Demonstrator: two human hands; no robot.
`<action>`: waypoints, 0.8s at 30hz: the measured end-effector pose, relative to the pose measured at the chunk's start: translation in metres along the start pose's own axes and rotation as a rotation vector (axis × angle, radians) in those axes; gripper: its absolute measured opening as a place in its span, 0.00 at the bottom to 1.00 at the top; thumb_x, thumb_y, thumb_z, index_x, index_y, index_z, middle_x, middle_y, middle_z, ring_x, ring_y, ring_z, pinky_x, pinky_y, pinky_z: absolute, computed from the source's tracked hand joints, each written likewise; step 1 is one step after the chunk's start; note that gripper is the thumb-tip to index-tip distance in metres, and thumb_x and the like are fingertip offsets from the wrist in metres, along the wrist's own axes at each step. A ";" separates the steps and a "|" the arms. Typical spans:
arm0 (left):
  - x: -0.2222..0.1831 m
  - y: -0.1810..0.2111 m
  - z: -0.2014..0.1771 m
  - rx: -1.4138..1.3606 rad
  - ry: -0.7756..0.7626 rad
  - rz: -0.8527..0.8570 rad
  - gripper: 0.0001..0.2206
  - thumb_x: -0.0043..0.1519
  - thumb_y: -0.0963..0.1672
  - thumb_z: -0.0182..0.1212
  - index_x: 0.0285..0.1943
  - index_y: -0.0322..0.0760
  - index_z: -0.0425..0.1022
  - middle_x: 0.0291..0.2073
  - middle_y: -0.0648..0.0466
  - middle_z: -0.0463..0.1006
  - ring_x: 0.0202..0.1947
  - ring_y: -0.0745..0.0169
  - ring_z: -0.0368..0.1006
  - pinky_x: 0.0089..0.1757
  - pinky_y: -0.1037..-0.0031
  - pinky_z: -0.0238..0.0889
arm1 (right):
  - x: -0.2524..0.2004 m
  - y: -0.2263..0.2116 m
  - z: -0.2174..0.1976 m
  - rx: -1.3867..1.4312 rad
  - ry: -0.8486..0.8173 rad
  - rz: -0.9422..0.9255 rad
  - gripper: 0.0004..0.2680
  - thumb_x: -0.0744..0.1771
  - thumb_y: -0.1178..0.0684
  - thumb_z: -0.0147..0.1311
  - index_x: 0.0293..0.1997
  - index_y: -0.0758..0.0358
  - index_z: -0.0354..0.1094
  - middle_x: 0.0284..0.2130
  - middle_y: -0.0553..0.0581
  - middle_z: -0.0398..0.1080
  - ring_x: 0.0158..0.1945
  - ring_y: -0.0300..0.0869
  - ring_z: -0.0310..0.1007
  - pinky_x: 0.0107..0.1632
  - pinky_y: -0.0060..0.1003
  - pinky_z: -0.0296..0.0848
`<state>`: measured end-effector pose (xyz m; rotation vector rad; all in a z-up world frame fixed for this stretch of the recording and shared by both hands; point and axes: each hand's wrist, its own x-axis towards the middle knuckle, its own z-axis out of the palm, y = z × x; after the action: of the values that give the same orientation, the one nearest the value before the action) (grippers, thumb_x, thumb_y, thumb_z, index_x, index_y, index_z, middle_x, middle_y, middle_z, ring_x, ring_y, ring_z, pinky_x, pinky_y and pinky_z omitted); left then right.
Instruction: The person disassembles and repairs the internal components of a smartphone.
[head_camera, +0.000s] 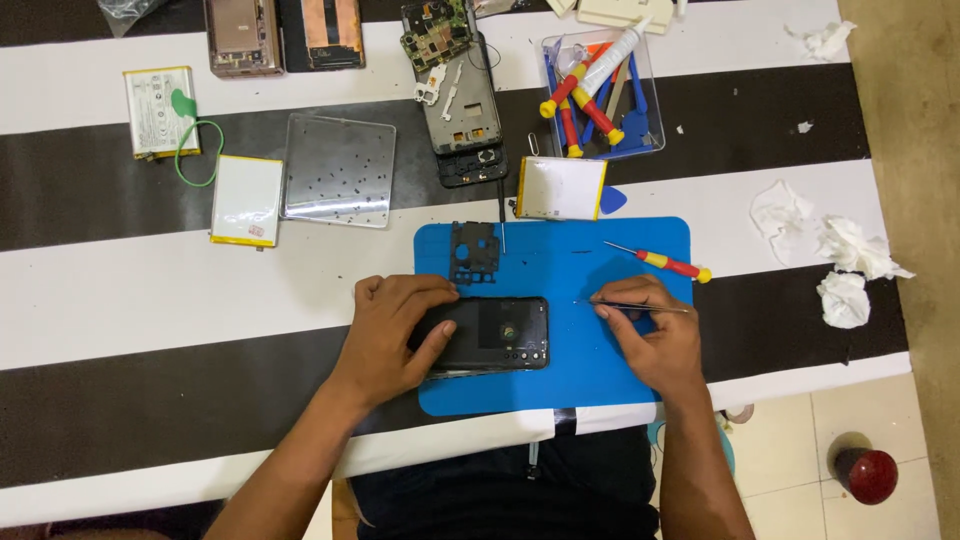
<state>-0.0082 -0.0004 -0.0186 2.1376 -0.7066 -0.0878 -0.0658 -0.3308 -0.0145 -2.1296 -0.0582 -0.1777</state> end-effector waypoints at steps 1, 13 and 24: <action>0.000 0.001 0.000 0.000 0.002 -0.001 0.13 0.64 0.46 0.62 0.54 0.40 0.75 0.54 0.55 0.77 0.55 0.60 0.70 0.56 0.62 0.49 | 0.000 0.000 0.000 0.000 -0.001 -0.001 0.06 0.64 0.64 0.64 0.42 0.63 0.73 0.41 0.58 0.79 0.47 0.41 0.78 0.48 0.32 0.77; 0.000 0.000 -0.001 -0.002 0.000 0.005 0.13 0.63 0.46 0.62 0.55 0.39 0.75 0.55 0.55 0.77 0.56 0.58 0.70 0.56 0.61 0.48 | -0.001 -0.001 0.001 -0.079 -0.013 0.037 0.05 0.64 0.63 0.65 0.40 0.62 0.74 0.40 0.57 0.80 0.45 0.40 0.79 0.45 0.32 0.77; 0.000 0.000 -0.003 -0.026 0.049 0.029 0.11 0.63 0.41 0.59 0.54 0.41 0.77 0.56 0.54 0.76 0.58 0.57 0.70 0.57 0.61 0.52 | 0.023 -0.056 0.065 0.177 -0.202 -0.072 0.06 0.64 0.62 0.65 0.41 0.62 0.72 0.40 0.56 0.79 0.45 0.43 0.80 0.48 0.35 0.78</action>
<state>-0.0077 0.0014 -0.0167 2.0965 -0.7042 -0.0284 -0.0425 -0.2461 0.0015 -1.9632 -0.2605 0.0012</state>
